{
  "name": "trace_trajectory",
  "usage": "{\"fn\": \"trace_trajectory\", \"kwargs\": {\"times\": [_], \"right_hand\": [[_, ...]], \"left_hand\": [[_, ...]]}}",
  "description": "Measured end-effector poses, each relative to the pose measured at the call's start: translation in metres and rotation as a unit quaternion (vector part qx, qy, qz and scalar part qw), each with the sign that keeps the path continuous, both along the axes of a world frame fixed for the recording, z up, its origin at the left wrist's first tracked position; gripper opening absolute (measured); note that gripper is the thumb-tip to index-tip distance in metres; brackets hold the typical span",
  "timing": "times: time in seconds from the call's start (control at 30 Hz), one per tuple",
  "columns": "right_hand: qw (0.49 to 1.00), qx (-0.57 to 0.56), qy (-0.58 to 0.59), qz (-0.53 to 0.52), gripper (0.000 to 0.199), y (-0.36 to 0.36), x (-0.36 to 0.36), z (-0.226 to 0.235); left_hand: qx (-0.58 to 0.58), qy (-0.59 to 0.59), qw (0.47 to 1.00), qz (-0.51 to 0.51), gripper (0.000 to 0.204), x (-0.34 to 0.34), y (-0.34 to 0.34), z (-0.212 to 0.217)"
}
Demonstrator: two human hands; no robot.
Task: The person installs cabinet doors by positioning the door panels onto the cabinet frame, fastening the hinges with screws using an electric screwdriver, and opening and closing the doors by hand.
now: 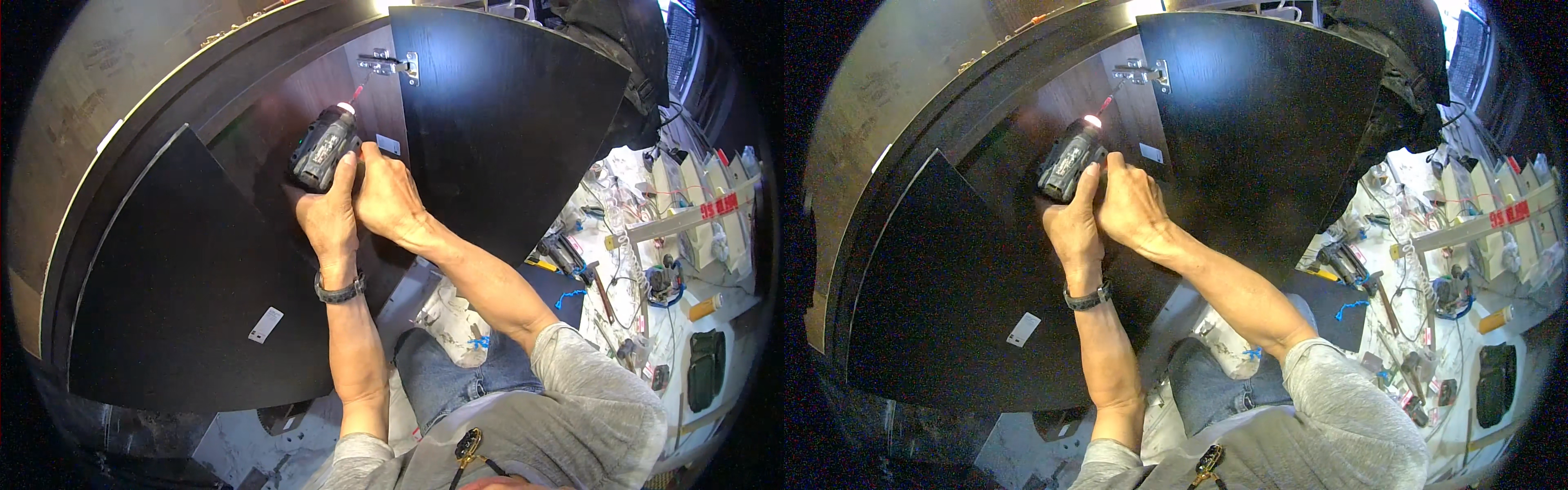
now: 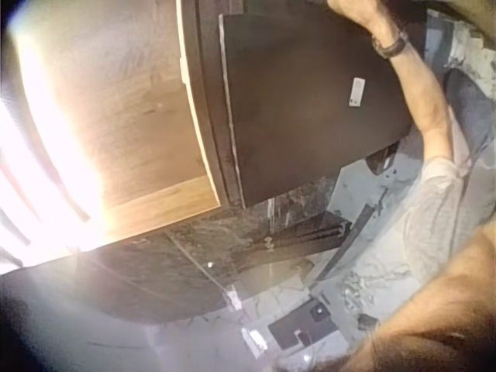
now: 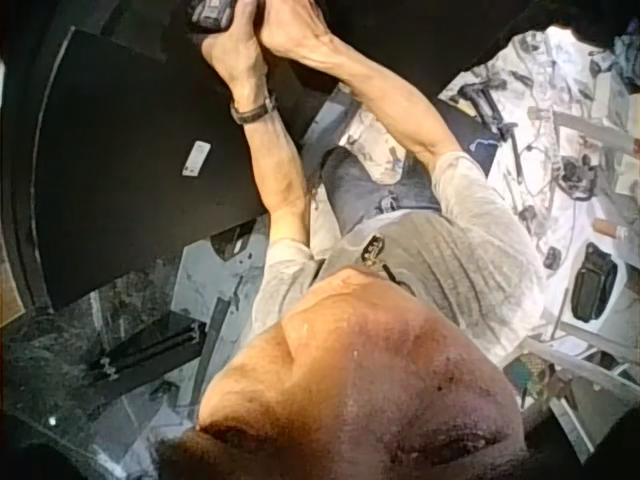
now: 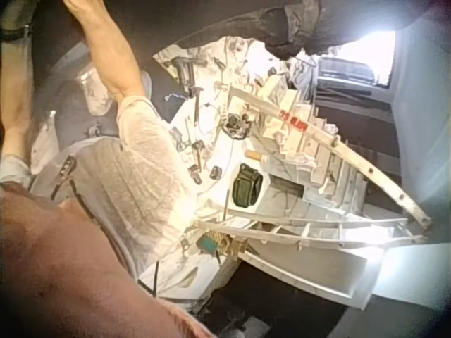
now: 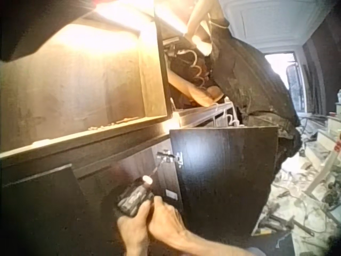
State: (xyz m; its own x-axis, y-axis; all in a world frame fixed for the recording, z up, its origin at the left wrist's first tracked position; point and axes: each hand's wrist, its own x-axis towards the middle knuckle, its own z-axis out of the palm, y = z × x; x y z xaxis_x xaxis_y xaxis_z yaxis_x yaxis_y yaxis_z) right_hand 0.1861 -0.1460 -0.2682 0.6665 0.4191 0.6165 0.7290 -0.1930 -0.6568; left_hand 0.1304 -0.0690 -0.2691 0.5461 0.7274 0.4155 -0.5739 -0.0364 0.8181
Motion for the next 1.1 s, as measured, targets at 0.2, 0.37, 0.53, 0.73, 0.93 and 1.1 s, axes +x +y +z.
{"fn": "trace_trajectory", "kwargs": {"times": [0.2,0.37,0.53,0.73,0.93,1.1], "right_hand": [[0.999,0.027,-0.014,-0.026,0.016,0.01,0.012,0.001],[1.0,0.009,0.009,-0.02,0.018,0.009,0.017,0.003],[1.0,0.005,-0.003,-0.02,0.024,0.01,0.022,0.0],[1.0,0.002,0.012,-0.013,0.024,0.01,0.02,-0.001],[0.999,0.009,0.024,-0.022,0.019,0.006,0.018,-0.001],[1.0,0.014,0.021,-0.012,0.022,0.007,0.02,-0.002]], "left_hand": [[0.035,0.01,0.999,0.029,0.044,0.013,0.014,0.002],[0.061,-0.008,0.998,0.024,0.049,0.025,0.023,-0.005],[0.046,0.032,0.998,-0.001,0.05,0.023,0.021,-0.002],[0.071,0.012,0.997,0.028,0.043,0.022,0.02,-0.003],[0.072,0.011,0.997,-0.007,0.039,0.018,0.014,-0.001],[0.063,0.009,0.998,0.011,0.036,0.019,0.01,0.0]]}}
